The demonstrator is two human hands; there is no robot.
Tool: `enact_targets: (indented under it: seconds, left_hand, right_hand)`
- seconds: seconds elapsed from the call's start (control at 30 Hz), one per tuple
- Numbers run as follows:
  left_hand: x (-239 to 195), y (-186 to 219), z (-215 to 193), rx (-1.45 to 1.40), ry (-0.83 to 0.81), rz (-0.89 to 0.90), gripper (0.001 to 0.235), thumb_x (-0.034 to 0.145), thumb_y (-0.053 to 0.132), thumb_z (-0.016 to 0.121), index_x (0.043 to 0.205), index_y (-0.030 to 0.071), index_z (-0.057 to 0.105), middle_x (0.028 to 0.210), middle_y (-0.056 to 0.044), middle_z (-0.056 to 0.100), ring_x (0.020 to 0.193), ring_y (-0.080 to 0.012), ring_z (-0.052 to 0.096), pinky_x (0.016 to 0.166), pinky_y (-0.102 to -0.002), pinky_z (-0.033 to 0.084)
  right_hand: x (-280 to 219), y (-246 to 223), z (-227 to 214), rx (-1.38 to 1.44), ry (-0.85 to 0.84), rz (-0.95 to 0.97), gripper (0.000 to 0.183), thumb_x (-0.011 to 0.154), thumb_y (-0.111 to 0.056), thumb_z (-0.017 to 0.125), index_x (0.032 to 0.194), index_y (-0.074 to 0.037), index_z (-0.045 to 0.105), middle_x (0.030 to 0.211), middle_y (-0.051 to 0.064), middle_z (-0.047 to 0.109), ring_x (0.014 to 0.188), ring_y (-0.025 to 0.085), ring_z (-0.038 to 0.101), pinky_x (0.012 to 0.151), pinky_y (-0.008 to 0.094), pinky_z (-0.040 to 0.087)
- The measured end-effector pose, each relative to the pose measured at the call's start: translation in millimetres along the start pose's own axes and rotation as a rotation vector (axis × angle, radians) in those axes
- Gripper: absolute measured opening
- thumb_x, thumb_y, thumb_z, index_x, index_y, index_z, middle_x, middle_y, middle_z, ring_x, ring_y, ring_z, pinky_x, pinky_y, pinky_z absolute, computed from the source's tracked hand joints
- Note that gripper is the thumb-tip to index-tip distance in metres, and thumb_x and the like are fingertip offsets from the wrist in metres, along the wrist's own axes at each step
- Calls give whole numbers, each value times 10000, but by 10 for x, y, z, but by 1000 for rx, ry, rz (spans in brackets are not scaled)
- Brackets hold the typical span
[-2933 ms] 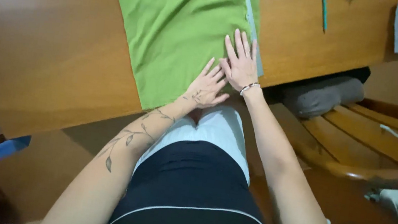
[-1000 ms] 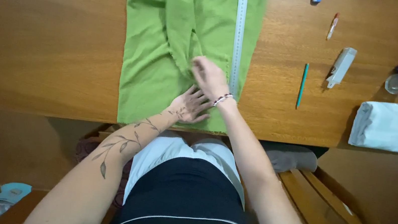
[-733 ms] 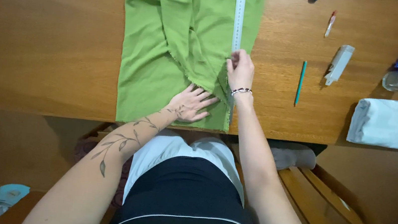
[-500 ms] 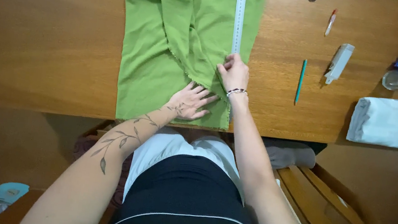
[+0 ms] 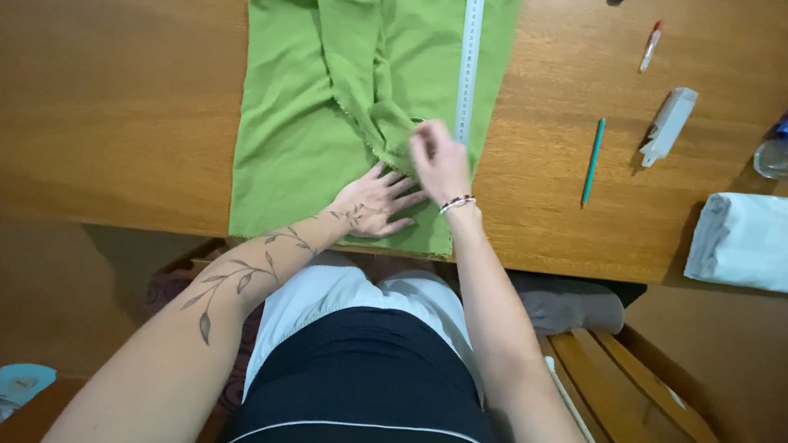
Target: The person measures a piece of green fabric on a wooden table using a metal ruler. They smooth the fabric, align the ruler along the edges, and pick up a pair of scissors at the end of the clip.
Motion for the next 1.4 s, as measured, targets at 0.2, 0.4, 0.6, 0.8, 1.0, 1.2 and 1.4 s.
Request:
enact_targets:
  seconds: [0.2, 0.4, 0.6, 0.8, 1.0, 1.2, 1.4]
  left_hand:
    - [6, -24, 128, 22, -169, -32, 594, 1006, 554, 284, 1452, 227, 502, 1215, -110, 588, 1118, -255, 555, 1034, -549, 401]
    - [19, -17, 128, 32, -134, -17, 601, 982, 563, 365, 1450, 216, 512, 1206, -123, 600, 1120, -273, 560, 1024, -555, 404]
    - [16, 19, 32, 7, -77, -2, 585, 983, 558, 368, 1436, 215, 506, 1195, -122, 591, 1077, -271, 551, 1003, -559, 396]
    - [6, 16, 50, 0, -24, 10, 595, 961, 532, 432, 1452, 201, 490, 1194, -119, 585, 1085, -272, 550, 999, -563, 399]
    - [-17, 15, 105, 26, -38, 5, 582, 964, 539, 412, 1438, 214, 501, 1212, -119, 584, 1093, -268, 548, 995, -560, 403]
    - [-5, -7, 160, 36, -109, -27, 616, 980, 580, 322, 1477, 252, 478, 1210, -98, 608, 1112, -238, 561, 1023, -546, 408]
    - [47, 23, -2, 86, -141, -29, 612, 963, 601, 357, 1452, 260, 496, 1238, -92, 604, 1138, -237, 555, 1015, -536, 398]
  right_hand:
    - [270, 438, -29, -228, 141, 9, 216, 857, -120, 754, 1036, -163, 640, 992, 81, 687, 929, 309, 707, 787, 400, 606]
    - [342, 311, 107, -311, -84, 42, 159, 893, -55, 698, 1010, -156, 657, 1081, 102, 599, 1044, 378, 662, 880, 482, 590]
    - [254, 326, 75, -488, -133, -156, 330, 773, -8, 621, 1049, -187, 599, 1082, 91, 555, 961, 384, 663, 826, 474, 597]
    - [390, 576, 259, -771, -221, -281, 435, 617, -308, 786, 1012, -207, 634, 1066, 27, 520, 1044, 291, 587, 879, 434, 509]
    - [534, 546, 290, -810, -271, -313, 329, 662, -496, 754, 897, -281, 672, 1006, -8, 562, 991, 258, 627, 868, 403, 488]
    - [617, 529, 477, -881, -226, -387, 241, 671, -379, 751, 817, -200, 682, 979, 35, 566, 971, 280, 618, 870, 437, 487]
    - [615, 616, 669, -1034, -217, -544, 368, 687, -259, 660, 991, -55, 697, 964, 130, 598, 955, 325, 620, 843, 437, 492]
Point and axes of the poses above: each hand's wrist, its own x-axis towards the middle knuckle, its own z-axis out of the palm, y = z × x, the point moved 10 cm from there along x, towards the middle knuckle
